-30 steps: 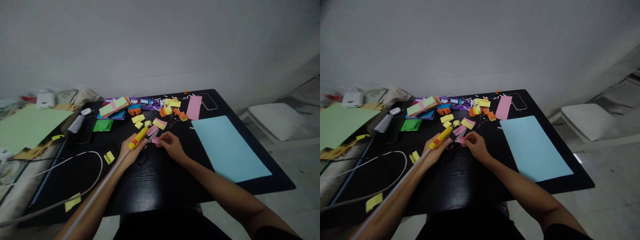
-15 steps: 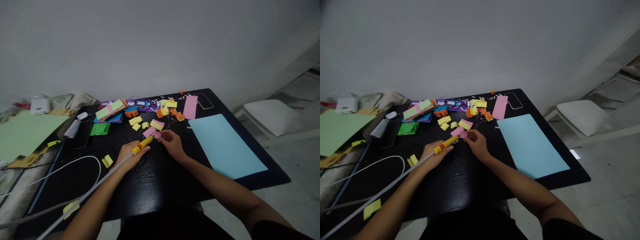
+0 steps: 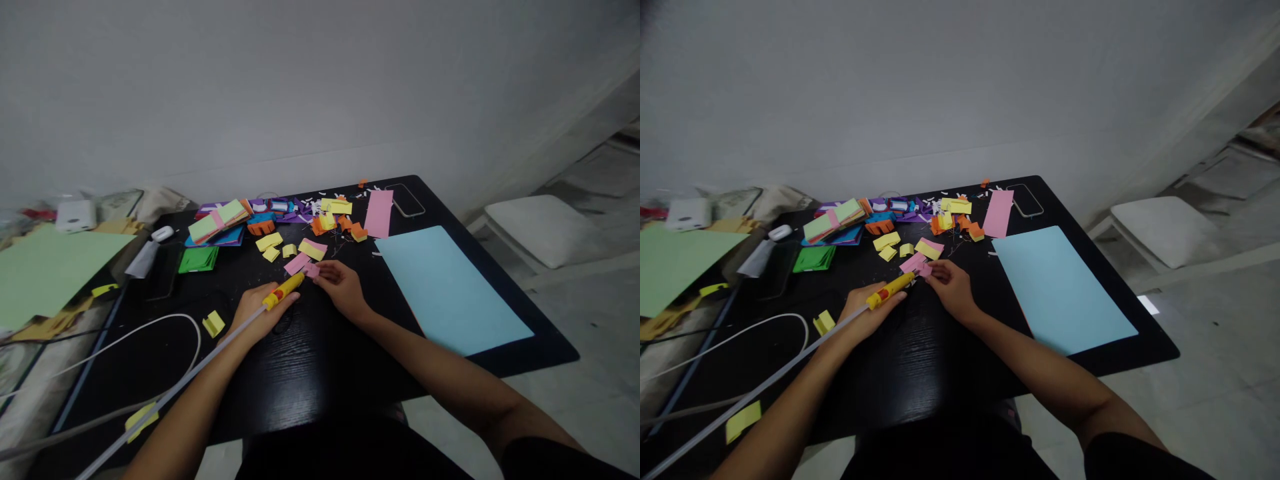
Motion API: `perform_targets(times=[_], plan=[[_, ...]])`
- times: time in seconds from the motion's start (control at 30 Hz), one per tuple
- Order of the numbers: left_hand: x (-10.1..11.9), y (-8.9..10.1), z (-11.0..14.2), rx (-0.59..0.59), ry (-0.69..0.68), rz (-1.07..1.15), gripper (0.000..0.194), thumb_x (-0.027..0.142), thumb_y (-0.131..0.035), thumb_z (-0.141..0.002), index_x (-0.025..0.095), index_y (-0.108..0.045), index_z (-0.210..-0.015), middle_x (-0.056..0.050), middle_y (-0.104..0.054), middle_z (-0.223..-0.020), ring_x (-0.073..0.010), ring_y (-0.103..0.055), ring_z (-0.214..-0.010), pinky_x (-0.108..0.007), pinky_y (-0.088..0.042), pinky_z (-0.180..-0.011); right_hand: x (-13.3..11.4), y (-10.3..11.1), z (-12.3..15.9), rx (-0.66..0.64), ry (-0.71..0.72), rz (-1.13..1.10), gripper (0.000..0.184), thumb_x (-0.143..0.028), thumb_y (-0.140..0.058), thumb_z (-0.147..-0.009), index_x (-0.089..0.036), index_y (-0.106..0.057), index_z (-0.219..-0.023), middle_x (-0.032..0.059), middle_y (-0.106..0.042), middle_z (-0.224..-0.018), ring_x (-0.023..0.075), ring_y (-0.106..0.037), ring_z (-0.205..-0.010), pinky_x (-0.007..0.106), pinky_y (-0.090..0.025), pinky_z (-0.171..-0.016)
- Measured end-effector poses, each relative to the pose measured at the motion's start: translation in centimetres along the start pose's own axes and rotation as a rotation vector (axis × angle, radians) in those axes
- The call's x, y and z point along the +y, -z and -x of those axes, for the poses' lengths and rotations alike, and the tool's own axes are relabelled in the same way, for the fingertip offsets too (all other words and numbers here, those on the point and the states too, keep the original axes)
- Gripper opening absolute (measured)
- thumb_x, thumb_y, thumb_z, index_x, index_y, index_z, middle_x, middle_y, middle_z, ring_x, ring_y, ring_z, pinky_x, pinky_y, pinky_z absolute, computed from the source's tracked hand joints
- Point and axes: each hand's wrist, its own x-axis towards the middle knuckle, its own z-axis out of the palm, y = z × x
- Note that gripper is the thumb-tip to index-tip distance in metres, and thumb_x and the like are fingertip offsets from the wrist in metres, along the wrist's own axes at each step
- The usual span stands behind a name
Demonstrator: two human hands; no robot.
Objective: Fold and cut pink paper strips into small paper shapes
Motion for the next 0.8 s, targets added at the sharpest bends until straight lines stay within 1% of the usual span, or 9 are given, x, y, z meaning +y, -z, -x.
perform_targets(times=[0.1, 0.27, 0.37, 0.53, 0.63, 0.7, 0.8], plan=[[0.2, -0.3, 0.1, 0.015, -0.046, 0.025, 0.037, 0.048, -0.062, -0.092, 0.021, -0.058, -0.068, 0.002, -0.057, -0.062, -0.0132, -0.059, -0.058, -0.025, -0.043, -0.059, 0.2, -0.1, 0.1, -0.015, 0.008, 0.012, 0.029, -0.026, -0.078, -0.074, -0.02, -0.071, -0.101, 0.0063, -0.077, -0.102, 0.0209, -0.075, -0.093, 0.038, -0.061, -0.091], [0.0, -1.1, 0.3, 0.011, -0.081, 0.013, 0.036, 0.049, -0.062, -0.091, 0.021, -0.062, -0.069, -0.001, -0.064, -0.066, -0.0172, -0.065, -0.066, -0.028, -0.05, -0.068, 0.1, -0.3, 0.5, -0.054, 0.016, 0.018, 0.027, -0.029, -0.076, -0.078, -0.02, -0.07, -0.104, 0.007, -0.077, -0.106, 0.0209, -0.075, -0.095, 0.037, -0.06, -0.091], [-0.2, -1.3, 0.2, 0.004, -0.067, 0.01, 0.036, 0.051, -0.062, -0.092, 0.021, -0.064, -0.071, -0.001, -0.065, -0.068, -0.0177, -0.066, -0.068, -0.029, -0.051, -0.071, 0.0, -0.3, 0.5, -0.054, 0.015, 0.014, 0.027, -0.029, -0.076, -0.078, -0.02, -0.07, -0.103, 0.0067, -0.077, -0.106, 0.0207, -0.075, -0.095, 0.037, -0.06, -0.092], [0.0, -0.9, 0.2, -0.011, -0.037, 0.023, 0.034, 0.051, -0.061, -0.092, 0.022, -0.065, -0.076, 0.0, -0.064, -0.068, -0.0161, -0.064, -0.067, -0.027, -0.049, -0.068, -0.1, -0.3, 0.5, -0.051, 0.003, 0.006, 0.029, -0.03, -0.077, -0.077, -0.02, -0.07, -0.103, 0.0067, -0.077, -0.106, 0.0207, -0.075, -0.095, 0.037, -0.061, -0.092], [0.3, -0.6, 0.2, -0.034, -0.028, 0.037, 0.035, 0.051, -0.062, -0.091, 0.022, -0.062, -0.072, 0.0, -0.06, -0.065, -0.0158, -0.061, -0.063, -0.027, -0.046, -0.064, -0.1, -0.3, 0.5, -0.025, 0.009, 0.003, 0.03, -0.032, -0.078, -0.076, -0.02, -0.07, -0.102, 0.0067, -0.076, -0.106, 0.0206, -0.075, -0.093, 0.037, -0.061, -0.091], [0.5, -0.4, 0.1, -0.043, -0.035, 0.056, 0.036, 0.05, -0.062, -0.091, 0.022, -0.058, -0.069, 0.001, -0.057, -0.064, -0.0152, -0.059, -0.061, -0.027, -0.044, -0.062, -0.2, -0.2, 0.4, 0.015, 0.025, 0.002, 0.03, -0.032, -0.079, -0.076, -0.02, -0.071, -0.102, 0.0067, -0.076, -0.104, 0.0206, -0.075, -0.093, 0.037, -0.061, -0.092], [0.5, -0.1, 0.0, -0.009, -0.051, 0.057, 0.038, 0.049, -0.06, -0.093, 0.021, -0.053, -0.067, 0.001, -0.055, -0.065, -0.014, -0.056, -0.06, -0.026, -0.042, -0.061, -0.3, -0.1, 0.1, 0.078, 0.043, -0.004, 0.033, -0.033, -0.08, -0.074, -0.02, -0.07, -0.103, 0.0067, -0.076, -0.102, 0.021, -0.074, -0.095, 0.038, -0.06, -0.095]])
